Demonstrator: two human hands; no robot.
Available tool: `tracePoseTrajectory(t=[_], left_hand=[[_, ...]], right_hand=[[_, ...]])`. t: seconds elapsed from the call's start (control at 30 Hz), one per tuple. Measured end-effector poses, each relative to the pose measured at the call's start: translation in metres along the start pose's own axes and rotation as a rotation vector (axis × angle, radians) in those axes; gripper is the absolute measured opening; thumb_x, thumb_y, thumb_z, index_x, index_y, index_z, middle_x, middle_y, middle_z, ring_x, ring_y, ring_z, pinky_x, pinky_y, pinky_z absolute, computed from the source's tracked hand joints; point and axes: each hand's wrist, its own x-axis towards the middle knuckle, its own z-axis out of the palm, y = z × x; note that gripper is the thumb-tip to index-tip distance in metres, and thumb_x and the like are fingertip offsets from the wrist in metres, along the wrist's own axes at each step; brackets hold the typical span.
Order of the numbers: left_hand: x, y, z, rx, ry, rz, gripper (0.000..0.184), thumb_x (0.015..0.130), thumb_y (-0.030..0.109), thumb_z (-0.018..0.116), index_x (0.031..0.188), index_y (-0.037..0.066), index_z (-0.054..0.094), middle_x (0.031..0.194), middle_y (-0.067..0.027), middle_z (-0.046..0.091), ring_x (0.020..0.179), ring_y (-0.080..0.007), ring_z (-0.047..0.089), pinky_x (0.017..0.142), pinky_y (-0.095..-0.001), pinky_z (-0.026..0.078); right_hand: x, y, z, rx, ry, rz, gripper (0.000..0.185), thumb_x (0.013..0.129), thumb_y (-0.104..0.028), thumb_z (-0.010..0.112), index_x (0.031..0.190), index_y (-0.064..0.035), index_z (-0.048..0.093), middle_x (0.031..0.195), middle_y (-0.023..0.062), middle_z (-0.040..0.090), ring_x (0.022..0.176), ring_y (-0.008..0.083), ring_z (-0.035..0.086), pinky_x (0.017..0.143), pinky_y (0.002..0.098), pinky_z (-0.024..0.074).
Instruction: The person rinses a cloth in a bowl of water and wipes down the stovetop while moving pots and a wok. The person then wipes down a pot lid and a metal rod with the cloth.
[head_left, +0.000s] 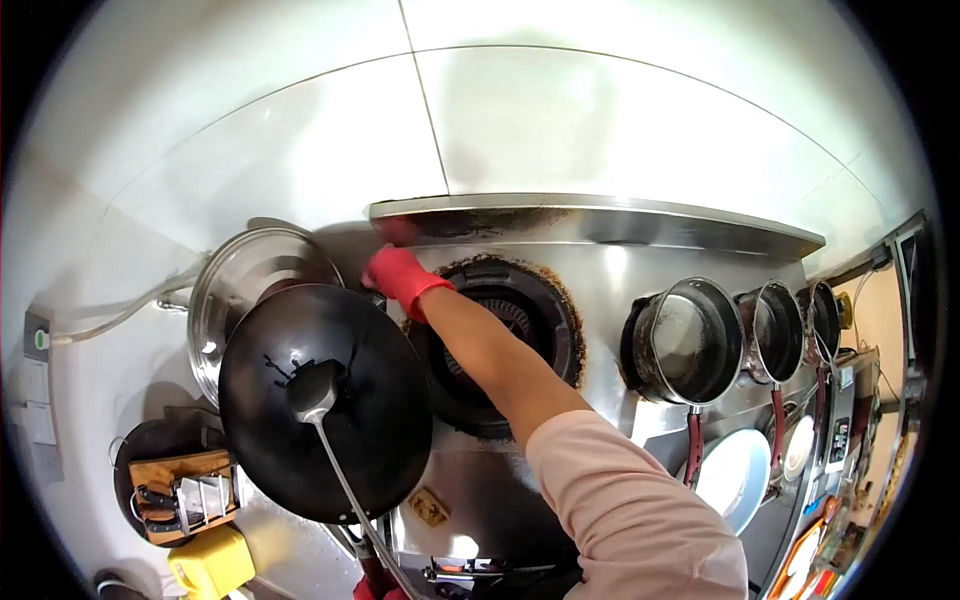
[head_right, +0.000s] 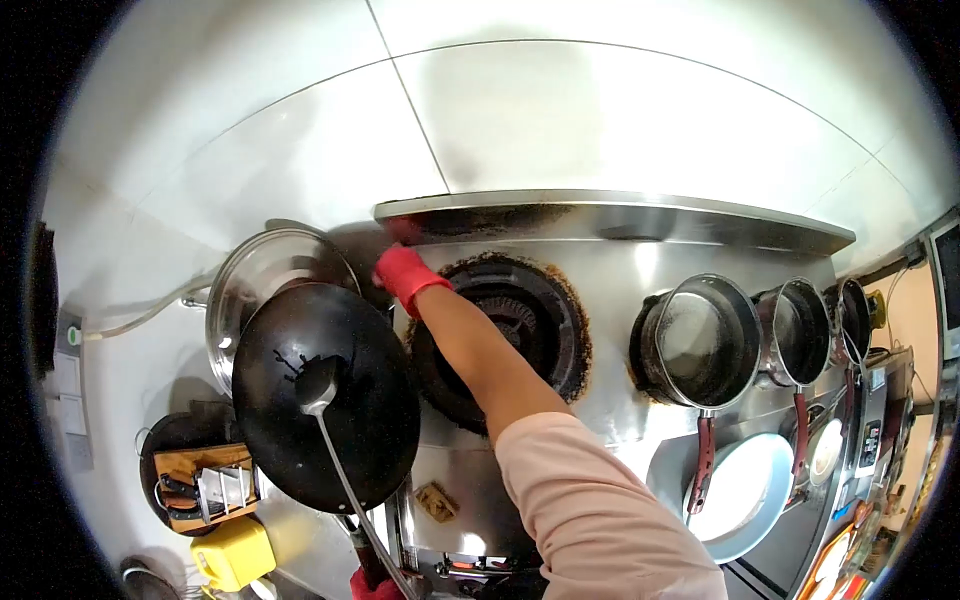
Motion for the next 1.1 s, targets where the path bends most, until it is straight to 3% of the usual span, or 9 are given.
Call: tracePoseTrajectory(t=[0.07, 0.17, 0.4, 0.8, 0.87, 1.0, 1.03, 1.07, 1.1], left_hand=[[-0.001, -0.004, -0.001, -0.001, 0.007, 0.040, 0.026, 0.083, 0.017, 0.071, 0.102, 0.002, 0.060, 0.068, -0.0075, 0.061, 0.047, -0.0193, 0.058, 0.043, -0.0320, 0.048], [-0.016, -0.014, -0.016, 0.083, 0.056, -0.056, 0.022, 0.077, 0.013, 0.067, 0.092, -0.001, 0.061, 0.062, -0.0091, 0.059, 0.043, -0.0222, 0.058, 0.038, -0.0339, 0.048], [-0.035, 0.014, 0.009, 0.063, 0.000, -0.034, 0.020, 0.078, 0.012, 0.066, 0.091, -0.004, 0.064, 0.061, -0.0090, 0.060, 0.043, -0.0199, 0.057, 0.040, -0.0319, 0.048], [-0.001, 0.020, 0.082, 0.075, -0.334, 0.030, 0.018, 0.085, 0.017, 0.064, 0.092, 0.002, 0.057, 0.061, -0.0065, 0.057, 0.044, -0.0186, 0.057, 0.041, -0.0310, 0.046], [0.016, 0.025, 0.097, 0.152, -0.388, 0.033, 0.019, 0.085, 0.021, 0.065, 0.089, 0.004, 0.058, 0.060, -0.0066, 0.058, 0.044, -0.0185, 0.057, 0.041, -0.0305, 0.044], [0.055, 0.021, 0.120, 0.143, -0.521, 0.094, 0.016, 0.086, 0.016, 0.062, 0.089, 0.003, 0.056, 0.059, -0.0076, 0.057, 0.042, -0.0192, 0.055, 0.040, -0.0316, 0.045], [0.060, 0.025, 0.129, 0.151, -0.512, 0.091, 0.015, 0.086, 0.015, 0.062, 0.090, 0.002, 0.055, 0.059, -0.0076, 0.056, 0.041, -0.0196, 0.055, 0.039, -0.0323, 0.045], [0.063, 0.028, 0.138, 0.158, -0.507, 0.089, 0.014, 0.086, 0.013, 0.061, 0.091, 0.001, 0.054, 0.059, -0.0076, 0.055, 0.041, -0.0199, 0.054, 0.038, -0.0330, 0.046], [0.067, 0.028, 0.145, 0.153, -0.518, 0.080, 0.013, 0.087, 0.012, 0.060, 0.091, 0.001, 0.054, 0.059, -0.0074, 0.055, 0.040, -0.0201, 0.054, 0.038, -0.0333, 0.046]], right_hand=[[-0.031, -0.029, 0.011, -0.120, -0.121, -0.048, 0.041, 0.092, -0.039, 0.056, 0.109, -0.0082, 0.076, 0.117, 0.0190, 0.070, 0.111, 0.0362, 0.064, 0.089, 0.0504, 0.0539], [-0.086, -0.083, 0.062, 0.261, -0.204, 0.211, 0.039, 0.095, -0.039, 0.054, 0.110, -0.0093, 0.074, 0.115, 0.0148, 0.071, 0.110, 0.0335, 0.063, 0.089, 0.0496, 0.0539], [-0.272, -0.164, 0.110, 0.378, 0.042, 0.197, 0.025, 0.088, -0.029, 0.060, 0.100, -0.0124, 0.074, 0.107, 0.0120, 0.070, 0.104, 0.0319, 0.064, 0.084, 0.0471, 0.0542], [-0.532, -0.033, 0.014, 0.217, 0.721, 0.673, 0.009, 0.084, -0.014, 0.064, 0.080, -0.0137, 0.072, 0.091, 0.0093, 0.069, 0.092, 0.0299, 0.065, 0.074, 0.0435, 0.0536], [-0.551, -0.001, 0.017, 0.738, 0.745, 0.805, 0.011, 0.086, -0.010, 0.061, 0.082, -0.0107, 0.071, 0.090, 0.0097, 0.069, 0.092, 0.0287, 0.065, 0.073, 0.0418, 0.0532], [-0.528, 0.005, 0.011, 0.082, 0.843, 0.862, 0.026, 0.087, -0.005, 0.056, 0.112, -0.0096, 0.063, 0.104, 0.0121, 0.064, 0.096, 0.0308, 0.064, 0.076, 0.0393, 0.0515], [-0.515, 0.017, 0.049, 0.518, 0.881, 0.774, 0.035, 0.087, -0.003, 0.054, 0.121, -0.0102, 0.058, 0.108, 0.0127, 0.062, 0.100, 0.0329, 0.063, 0.081, 0.0420, 0.0501], [-0.509, -0.012, 0.033, 0.148, 0.526, 0.829, 0.032, 0.085, -0.002, 0.055, 0.115, -0.0109, 0.063, 0.111, 0.0118, 0.064, 0.106, 0.0313, 0.062, 0.084, 0.0442, 0.0500], [-0.509, -0.032, 0.033, 0.335, 0.523, 0.739, 0.028, 0.084, -0.006, 0.059, 0.110, -0.0097, 0.066, 0.111, 0.0111, 0.066, 0.106, 0.0312, 0.062, 0.084, 0.0449, 0.0511]])
